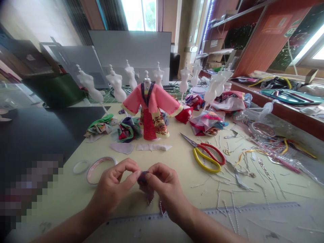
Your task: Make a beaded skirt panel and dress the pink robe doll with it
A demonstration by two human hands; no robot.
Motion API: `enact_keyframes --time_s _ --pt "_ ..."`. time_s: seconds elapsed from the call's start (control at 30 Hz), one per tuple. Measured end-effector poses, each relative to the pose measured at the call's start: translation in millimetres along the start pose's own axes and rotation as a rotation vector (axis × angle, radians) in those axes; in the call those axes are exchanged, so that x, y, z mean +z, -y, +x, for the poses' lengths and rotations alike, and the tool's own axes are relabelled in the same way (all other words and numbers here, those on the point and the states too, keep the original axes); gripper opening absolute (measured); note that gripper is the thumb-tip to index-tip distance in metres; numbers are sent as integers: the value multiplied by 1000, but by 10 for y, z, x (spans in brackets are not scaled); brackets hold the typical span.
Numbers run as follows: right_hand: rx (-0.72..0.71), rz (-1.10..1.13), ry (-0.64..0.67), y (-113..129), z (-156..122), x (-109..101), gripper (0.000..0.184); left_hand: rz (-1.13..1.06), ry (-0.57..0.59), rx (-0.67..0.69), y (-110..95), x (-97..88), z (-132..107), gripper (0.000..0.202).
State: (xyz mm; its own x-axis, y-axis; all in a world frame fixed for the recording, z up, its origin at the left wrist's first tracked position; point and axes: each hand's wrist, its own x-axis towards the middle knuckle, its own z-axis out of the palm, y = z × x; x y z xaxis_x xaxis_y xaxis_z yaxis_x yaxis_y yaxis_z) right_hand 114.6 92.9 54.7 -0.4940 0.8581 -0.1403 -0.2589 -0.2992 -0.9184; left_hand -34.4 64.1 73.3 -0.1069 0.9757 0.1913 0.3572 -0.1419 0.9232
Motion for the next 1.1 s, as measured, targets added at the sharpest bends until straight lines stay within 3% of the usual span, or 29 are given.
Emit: enact_keyframes --time_s 0.6,0.87,1.1 --pt "-1 52 -21 -3 0 17 26 -73 -104 -55 34 84 -55 16" --pt "-13 40 -13 -32 -10 6 26 222 -268 273 61 99 -99 10" --pt "-72 -30 0 -39 -29 -6 24 352 -293 450 79 86 -104 10"
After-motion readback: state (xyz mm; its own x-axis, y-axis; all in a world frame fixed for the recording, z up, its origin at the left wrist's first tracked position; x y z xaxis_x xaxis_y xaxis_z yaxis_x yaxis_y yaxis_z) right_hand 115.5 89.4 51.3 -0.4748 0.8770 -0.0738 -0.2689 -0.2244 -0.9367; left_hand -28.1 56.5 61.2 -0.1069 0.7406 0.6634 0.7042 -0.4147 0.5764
